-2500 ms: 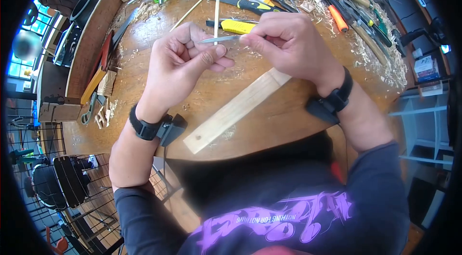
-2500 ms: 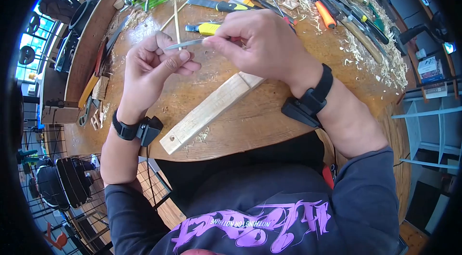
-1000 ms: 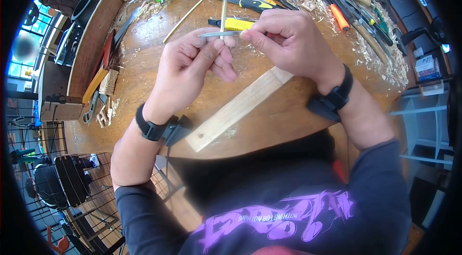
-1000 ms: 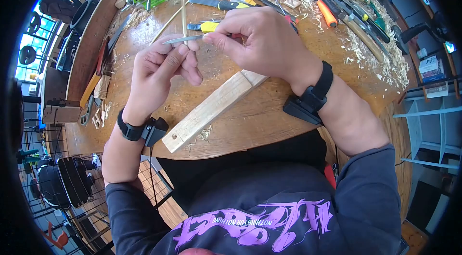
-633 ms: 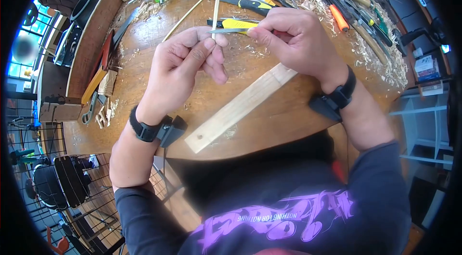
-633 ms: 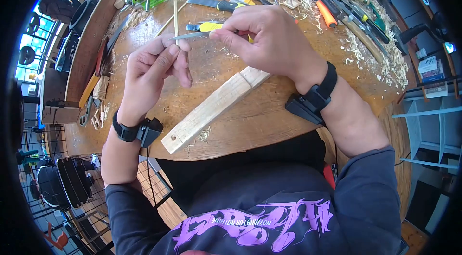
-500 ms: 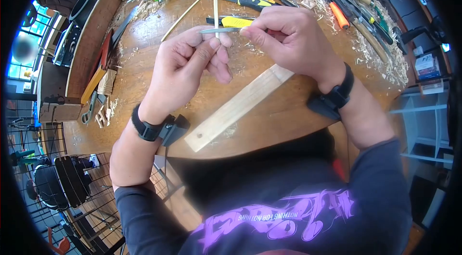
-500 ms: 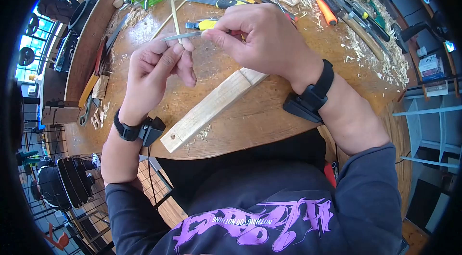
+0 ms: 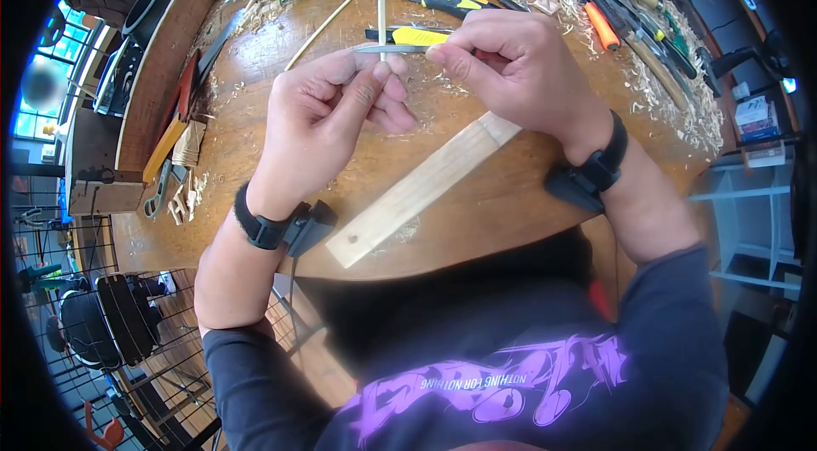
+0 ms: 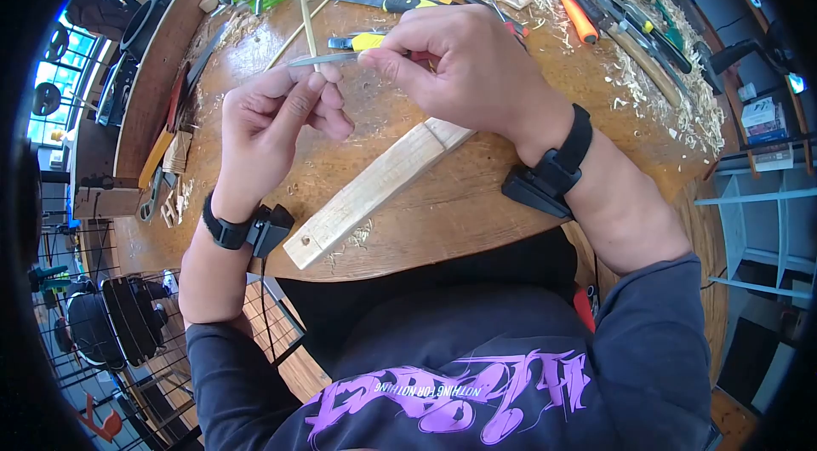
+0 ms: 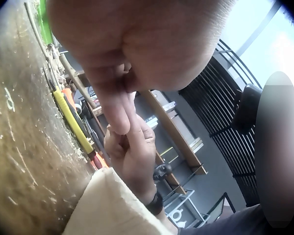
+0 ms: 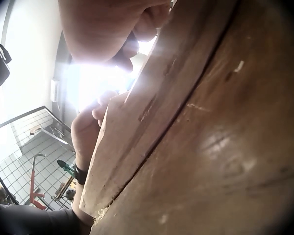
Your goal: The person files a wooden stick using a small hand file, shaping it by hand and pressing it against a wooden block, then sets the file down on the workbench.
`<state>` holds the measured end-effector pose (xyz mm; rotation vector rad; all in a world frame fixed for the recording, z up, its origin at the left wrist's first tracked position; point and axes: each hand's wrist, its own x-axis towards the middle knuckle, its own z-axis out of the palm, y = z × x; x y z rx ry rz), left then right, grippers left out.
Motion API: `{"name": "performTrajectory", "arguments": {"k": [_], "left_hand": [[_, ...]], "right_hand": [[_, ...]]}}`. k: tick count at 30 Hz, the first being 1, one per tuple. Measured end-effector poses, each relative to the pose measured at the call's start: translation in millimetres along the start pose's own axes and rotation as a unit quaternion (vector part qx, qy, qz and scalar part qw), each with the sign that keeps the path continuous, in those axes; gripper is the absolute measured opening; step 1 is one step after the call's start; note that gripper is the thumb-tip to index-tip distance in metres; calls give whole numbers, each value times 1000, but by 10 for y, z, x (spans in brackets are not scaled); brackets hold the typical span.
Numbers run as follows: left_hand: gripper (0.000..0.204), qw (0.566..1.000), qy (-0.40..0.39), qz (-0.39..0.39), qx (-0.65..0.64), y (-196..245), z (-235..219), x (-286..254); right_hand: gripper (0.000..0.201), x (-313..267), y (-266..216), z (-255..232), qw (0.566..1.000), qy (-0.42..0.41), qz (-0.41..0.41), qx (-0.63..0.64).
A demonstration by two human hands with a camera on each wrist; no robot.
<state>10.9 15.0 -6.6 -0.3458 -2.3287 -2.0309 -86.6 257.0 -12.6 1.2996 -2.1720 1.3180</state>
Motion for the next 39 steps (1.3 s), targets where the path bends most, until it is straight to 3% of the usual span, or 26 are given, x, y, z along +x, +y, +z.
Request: {"name": "performTrajectory", "arguments": {"k": [9,11,21,39], "left_hand": [[25,998,40,43,-14,-59,25,23],[23,999,21,12,-25,-27,6,28],[34,997,2,24,-69,-99,-22,47],[19,997,36,33,-65,-134,-20,47]], "right_hand": [[15,16,-45,-9,1000,0,8,-8],[16,11,-59,-25,1000,-8,24,-11],[17,-6,-38,-19,1000,2,28,-3],[17,-26,18,-31,998,-32,30,46]]}}
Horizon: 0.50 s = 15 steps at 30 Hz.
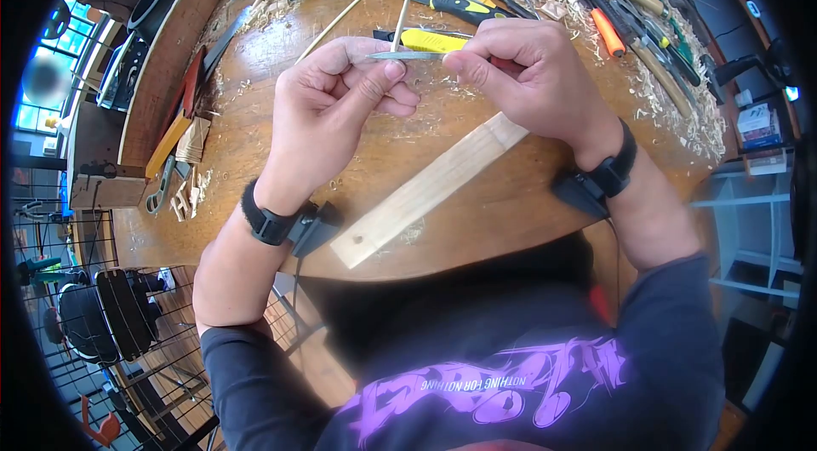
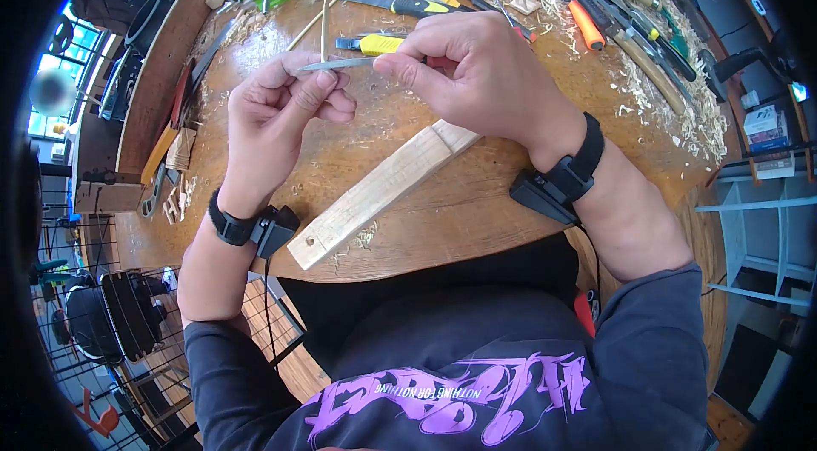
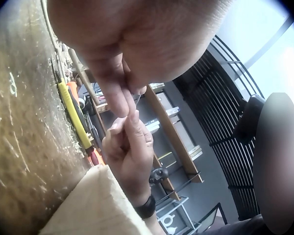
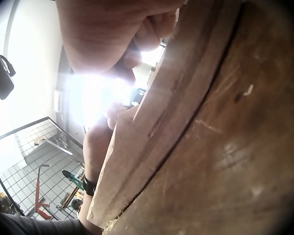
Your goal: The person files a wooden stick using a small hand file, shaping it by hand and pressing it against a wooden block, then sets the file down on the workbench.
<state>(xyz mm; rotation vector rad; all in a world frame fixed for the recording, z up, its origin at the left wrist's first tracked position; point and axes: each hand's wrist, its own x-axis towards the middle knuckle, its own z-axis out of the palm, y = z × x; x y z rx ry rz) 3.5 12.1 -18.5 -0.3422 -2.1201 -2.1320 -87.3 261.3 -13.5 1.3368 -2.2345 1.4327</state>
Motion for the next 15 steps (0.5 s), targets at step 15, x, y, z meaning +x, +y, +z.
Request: {"name": "performTrajectory", "arguments": {"k": [15], "left_hand": [[19,1000,3,10,-11,12,10,-5]], "right_hand": [[17,-8,7,-65,999,-24,18,14]]}}
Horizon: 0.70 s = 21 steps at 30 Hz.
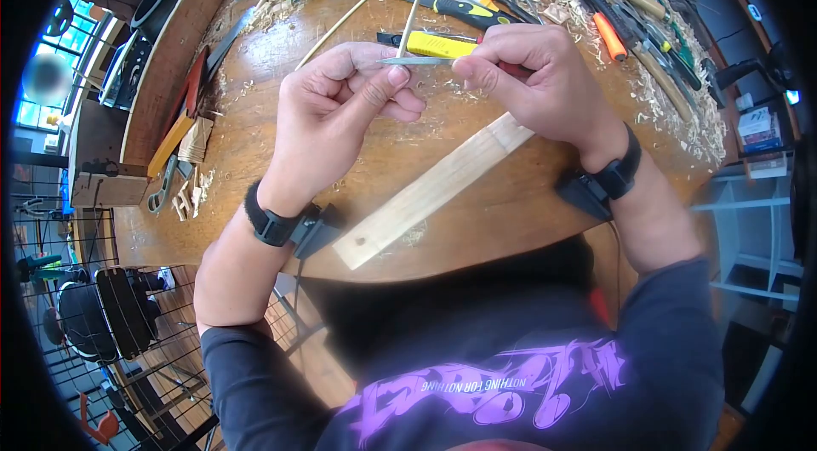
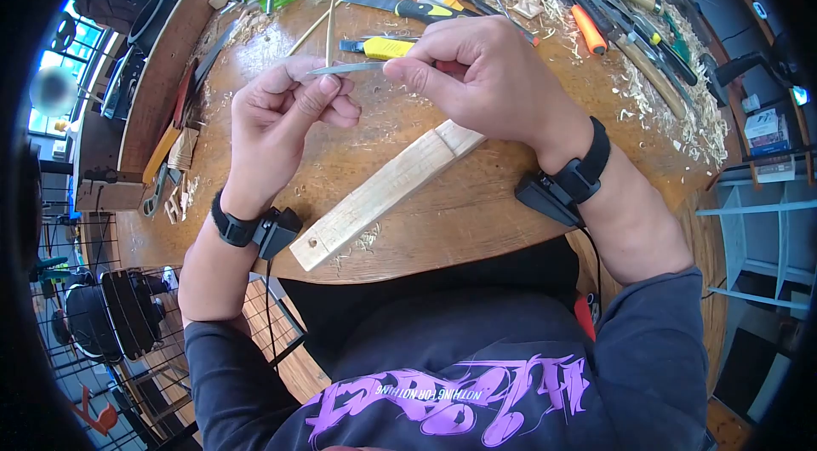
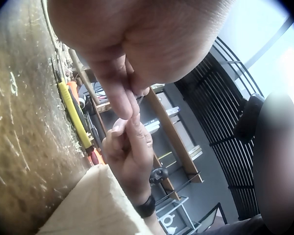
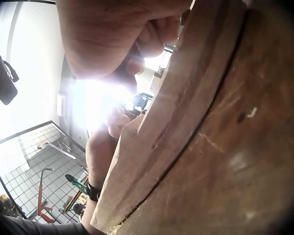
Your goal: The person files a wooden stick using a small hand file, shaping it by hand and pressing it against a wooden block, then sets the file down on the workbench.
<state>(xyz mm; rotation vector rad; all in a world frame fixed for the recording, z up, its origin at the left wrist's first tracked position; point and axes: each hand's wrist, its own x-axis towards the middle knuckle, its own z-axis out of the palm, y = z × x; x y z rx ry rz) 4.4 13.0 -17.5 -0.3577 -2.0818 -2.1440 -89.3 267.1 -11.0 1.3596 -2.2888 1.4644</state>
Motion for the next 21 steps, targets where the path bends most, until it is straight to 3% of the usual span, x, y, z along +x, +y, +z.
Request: {"name": "performTrajectory", "arguments": {"k": [6,21], "left_hand": [[16,1000,-6,-8,17,32,27,-3],[18,1000,-11,3,25,34,7,-18]], "right_hand": [[16,13,-53,21,1000,-8,22,-2],[14,18,-33,39,999,8,-31,-22]]}}
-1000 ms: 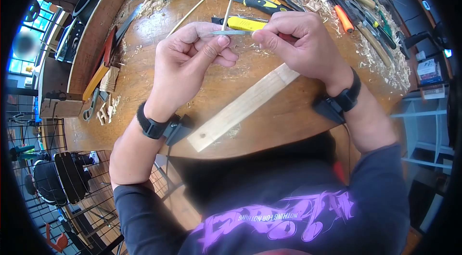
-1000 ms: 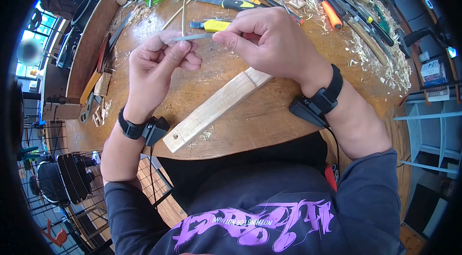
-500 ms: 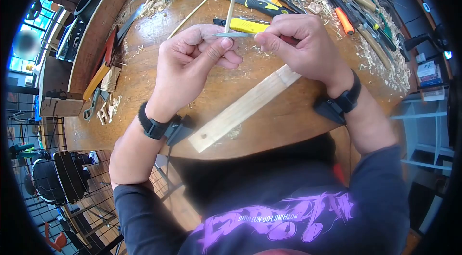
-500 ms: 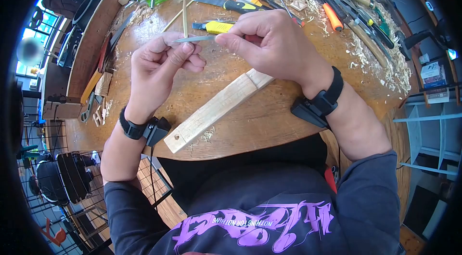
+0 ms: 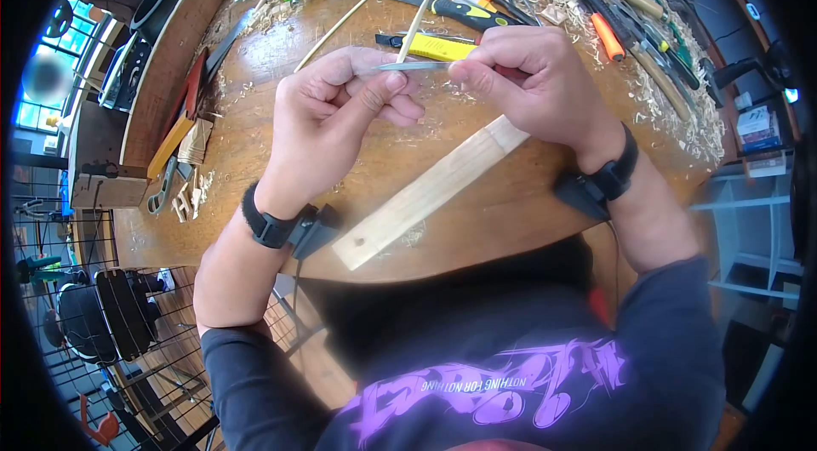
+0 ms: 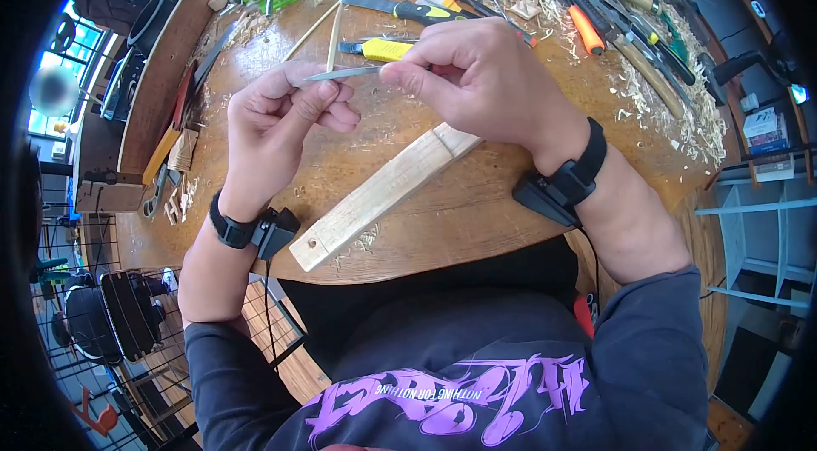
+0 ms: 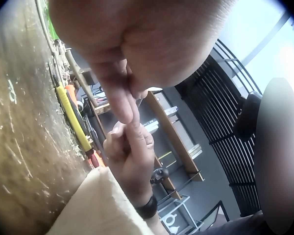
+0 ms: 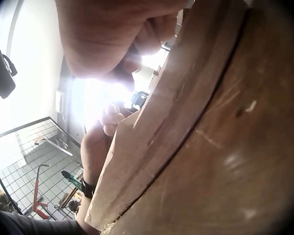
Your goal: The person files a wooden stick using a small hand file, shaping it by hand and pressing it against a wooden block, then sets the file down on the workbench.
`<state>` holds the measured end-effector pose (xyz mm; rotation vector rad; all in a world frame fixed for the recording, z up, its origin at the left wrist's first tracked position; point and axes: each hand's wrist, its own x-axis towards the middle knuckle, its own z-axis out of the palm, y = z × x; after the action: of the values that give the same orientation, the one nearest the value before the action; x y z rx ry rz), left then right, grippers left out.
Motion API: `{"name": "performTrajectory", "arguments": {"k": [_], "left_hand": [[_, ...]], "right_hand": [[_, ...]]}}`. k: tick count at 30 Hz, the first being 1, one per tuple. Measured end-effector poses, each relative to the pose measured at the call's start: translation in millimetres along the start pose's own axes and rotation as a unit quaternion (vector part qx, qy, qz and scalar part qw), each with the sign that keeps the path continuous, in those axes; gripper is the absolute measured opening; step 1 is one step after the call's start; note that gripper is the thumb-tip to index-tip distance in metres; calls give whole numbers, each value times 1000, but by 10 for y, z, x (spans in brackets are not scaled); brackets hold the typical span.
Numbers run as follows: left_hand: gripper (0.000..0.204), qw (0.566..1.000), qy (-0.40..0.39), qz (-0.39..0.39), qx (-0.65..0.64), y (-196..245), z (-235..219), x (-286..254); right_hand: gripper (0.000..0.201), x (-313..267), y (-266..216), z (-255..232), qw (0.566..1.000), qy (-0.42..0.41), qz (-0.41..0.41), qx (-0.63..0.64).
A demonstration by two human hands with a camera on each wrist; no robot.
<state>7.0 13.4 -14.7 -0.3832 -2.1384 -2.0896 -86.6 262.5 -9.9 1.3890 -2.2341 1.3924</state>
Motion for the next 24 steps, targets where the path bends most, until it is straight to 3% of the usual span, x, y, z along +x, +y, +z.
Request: {"name": "performTrajectory", "arguments": {"k": [11,24], "left_hand": [[14,1000,26,7,1,1,46,7],[14,1000,-6,4,-1,23,-10,-7]], "right_hand": [[15,-17,32,62,1000,14,-8,3],[18,-24,41,26,998,-7,25,62]]}}
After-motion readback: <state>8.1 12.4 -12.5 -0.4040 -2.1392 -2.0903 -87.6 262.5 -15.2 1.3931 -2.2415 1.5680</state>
